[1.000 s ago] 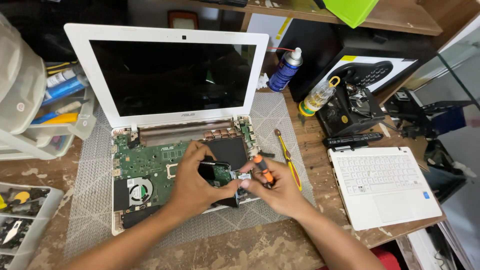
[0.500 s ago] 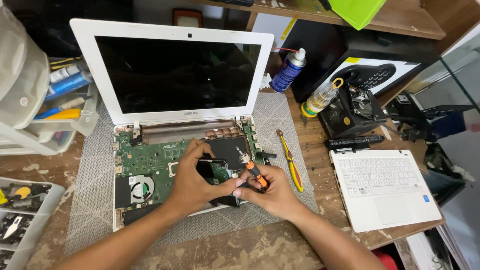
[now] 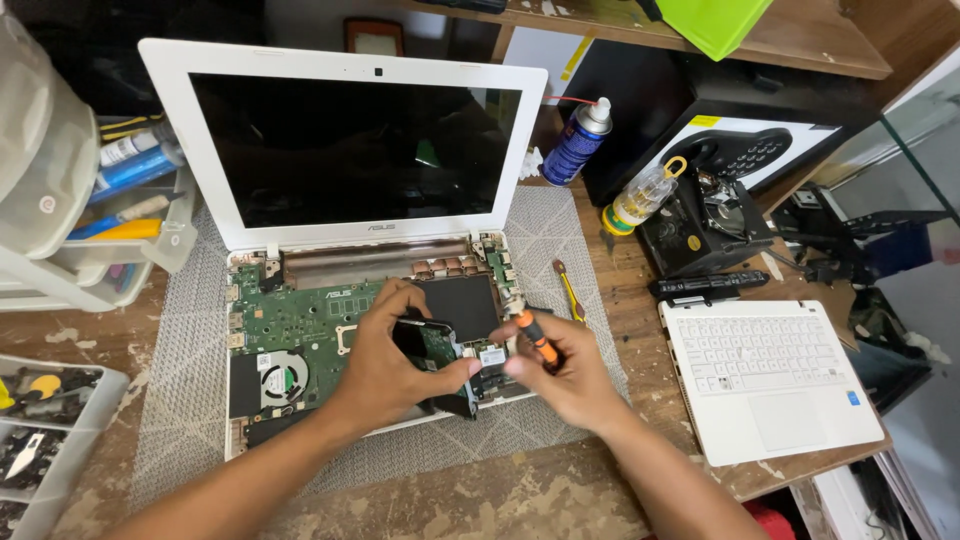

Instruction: Repairing a laptop by unscrewing and removing the internal hard drive.

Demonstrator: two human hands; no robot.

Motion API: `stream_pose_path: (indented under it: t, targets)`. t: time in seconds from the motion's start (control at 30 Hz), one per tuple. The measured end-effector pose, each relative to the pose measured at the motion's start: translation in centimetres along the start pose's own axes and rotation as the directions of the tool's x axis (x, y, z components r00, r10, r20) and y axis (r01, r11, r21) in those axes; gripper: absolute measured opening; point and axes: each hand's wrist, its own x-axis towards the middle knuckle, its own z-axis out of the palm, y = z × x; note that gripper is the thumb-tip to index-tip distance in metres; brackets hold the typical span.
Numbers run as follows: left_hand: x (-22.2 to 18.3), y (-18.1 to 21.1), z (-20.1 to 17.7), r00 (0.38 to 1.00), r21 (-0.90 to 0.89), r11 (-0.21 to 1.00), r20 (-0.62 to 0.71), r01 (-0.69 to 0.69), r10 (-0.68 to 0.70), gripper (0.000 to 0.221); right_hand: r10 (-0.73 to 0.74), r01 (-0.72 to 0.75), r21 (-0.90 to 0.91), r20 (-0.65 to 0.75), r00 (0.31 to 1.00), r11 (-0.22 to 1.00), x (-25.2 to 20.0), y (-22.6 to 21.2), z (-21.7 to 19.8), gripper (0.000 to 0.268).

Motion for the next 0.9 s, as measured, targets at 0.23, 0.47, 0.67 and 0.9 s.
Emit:
stream_pose_path:
  t: [0.23, 0.47, 0.67, 0.9]
  targets:
    - [1.7, 0.1, -1.6, 0.997, 0.077, 0.996, 0.055, -0.054, 0.05, 0.059, -0.137, 0.125, -0.285, -0.024, 0.99, 0.95, 0.5, -2.3, -1.5, 0.028]
    - [2.9, 1.6, -2.6, 0.988, 0.159, 0.985, 0.126, 0.072, -0.093, 0.053, -0.259, 0.252, -0.421, 0.04, 0.965, 0.872, 1.4, -3.0, -1.4, 0.02]
    - [3.4, 2.4, -2.8, 0.972, 0.106, 0.973, 0.095, 0.205, -0.215, 0.044, -0.284, 0.299, -0.457, 0.104, 0.953, 0.837, 2.0, -3.7, -1.6, 0.021]
    - [3.1, 3.2, -1.7, 0.917, -0.037, 0.917, 0.073, 0.396, -0.393, 0.037, -0.3, 0.313, -0.478, 0.107, 0.948, 0.821, 2.0, -3.9, -1.3, 0.019]
